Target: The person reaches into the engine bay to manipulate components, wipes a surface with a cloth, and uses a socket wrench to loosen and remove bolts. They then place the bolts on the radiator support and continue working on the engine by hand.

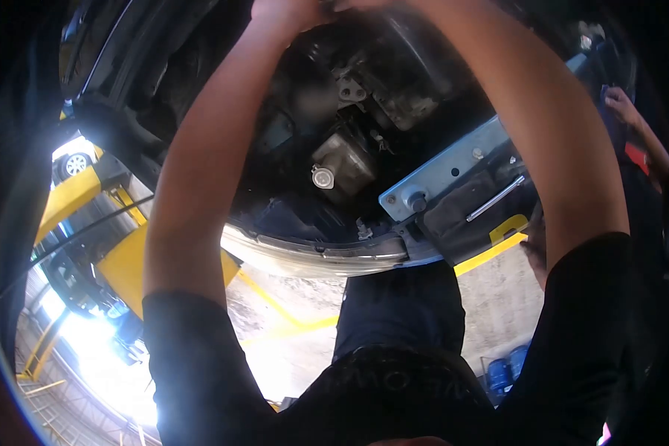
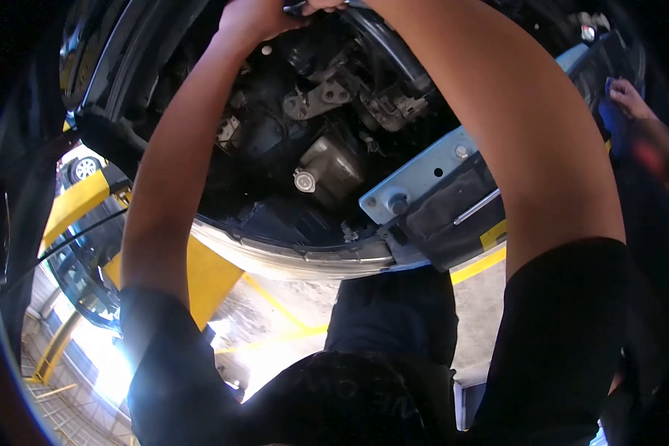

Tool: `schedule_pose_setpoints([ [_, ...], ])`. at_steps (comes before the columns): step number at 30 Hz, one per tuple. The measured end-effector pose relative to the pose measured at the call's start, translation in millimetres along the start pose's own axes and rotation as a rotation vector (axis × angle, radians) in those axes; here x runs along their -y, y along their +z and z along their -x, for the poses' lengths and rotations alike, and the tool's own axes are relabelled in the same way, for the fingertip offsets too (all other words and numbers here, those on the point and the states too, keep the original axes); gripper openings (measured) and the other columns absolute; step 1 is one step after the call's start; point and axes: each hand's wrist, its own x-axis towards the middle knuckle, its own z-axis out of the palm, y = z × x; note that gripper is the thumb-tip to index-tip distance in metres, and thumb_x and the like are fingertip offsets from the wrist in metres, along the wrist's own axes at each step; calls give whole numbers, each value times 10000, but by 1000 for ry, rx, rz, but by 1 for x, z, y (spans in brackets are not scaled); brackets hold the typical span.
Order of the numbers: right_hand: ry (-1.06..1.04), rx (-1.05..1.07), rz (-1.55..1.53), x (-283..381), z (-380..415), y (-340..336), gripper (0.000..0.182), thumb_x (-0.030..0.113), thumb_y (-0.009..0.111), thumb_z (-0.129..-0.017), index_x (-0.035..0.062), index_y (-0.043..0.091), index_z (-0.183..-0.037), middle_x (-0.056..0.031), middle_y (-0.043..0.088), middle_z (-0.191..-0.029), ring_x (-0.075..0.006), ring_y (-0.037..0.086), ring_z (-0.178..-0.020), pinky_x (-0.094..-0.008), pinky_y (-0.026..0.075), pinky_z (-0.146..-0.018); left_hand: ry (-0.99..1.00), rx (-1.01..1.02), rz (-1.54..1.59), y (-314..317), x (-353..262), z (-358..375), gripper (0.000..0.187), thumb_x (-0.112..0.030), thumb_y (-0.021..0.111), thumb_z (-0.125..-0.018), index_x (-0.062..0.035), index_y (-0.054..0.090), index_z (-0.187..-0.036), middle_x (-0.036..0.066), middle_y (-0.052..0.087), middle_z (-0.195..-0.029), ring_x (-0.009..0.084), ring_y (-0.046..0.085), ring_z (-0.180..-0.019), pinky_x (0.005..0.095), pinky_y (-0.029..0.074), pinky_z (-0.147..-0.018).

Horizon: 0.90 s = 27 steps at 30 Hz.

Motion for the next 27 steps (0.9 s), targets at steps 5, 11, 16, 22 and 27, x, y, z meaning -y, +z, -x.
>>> schedule_pose_setpoints([
  [5, -675, -188, 994, -11, 38, -6, 252, 228, 653, -946, 13, 769, -1009, -215, 760, -943, -327, 739, -902, -426, 565, -800, -174, 93, 204, 11, -9, -18, 433, -246, 867, -732, 19, 739, -1050, 253, 738, -1065, 391, 728, -1013, 475, 597, -869],
  [11, -710, -266, 1050, -15, 28, -3, 221, 199, 713, -887, -2, 781, -951, -221, 754, -874, -349, 744, -847, -442, 567, -736, -389, -739, 698, 113, -18, 11, 430, -306, 937, -663, 13, 771, -899, 206, 770, -915, 383, 754, -896, 445, 587, -796],
  [16, -582, -208, 1046, -7, 40, -2, 234, 210, 715, -890, -9, 776, -946, -210, 754, -858, -343, 744, -839, -443, 565, -730, -562, -924, 782, 137, -39, -10, 358, -237, 895, -712, 42, 729, -863, 224, 761, -903, 405, 747, -895, 462, 579, -788],
  [22, -731, -267, 1157, -12, 24, -3, 301, 265, 703, -912, -28, 758, -957, -250, 743, -937, -394, 731, -906, -463, 570, -779, -388, -1010, 797, 155, -32, -7, 230, -171, 785, -828, 7, 734, -965, 186, 772, -911, 395, 748, -913, 445, 572, -826],
  [27, -611, -246, 1082, -7, 41, -2, 298, 259, 700, -935, -35, 745, -965, -253, 732, -868, -391, 733, -846, -458, 558, -758, -576, -1134, 791, 150, -51, -17, 330, -102, 843, -719, 11, 646, -959, 219, 668, -930, 453, 636, -903, 505, 516, -841],
])
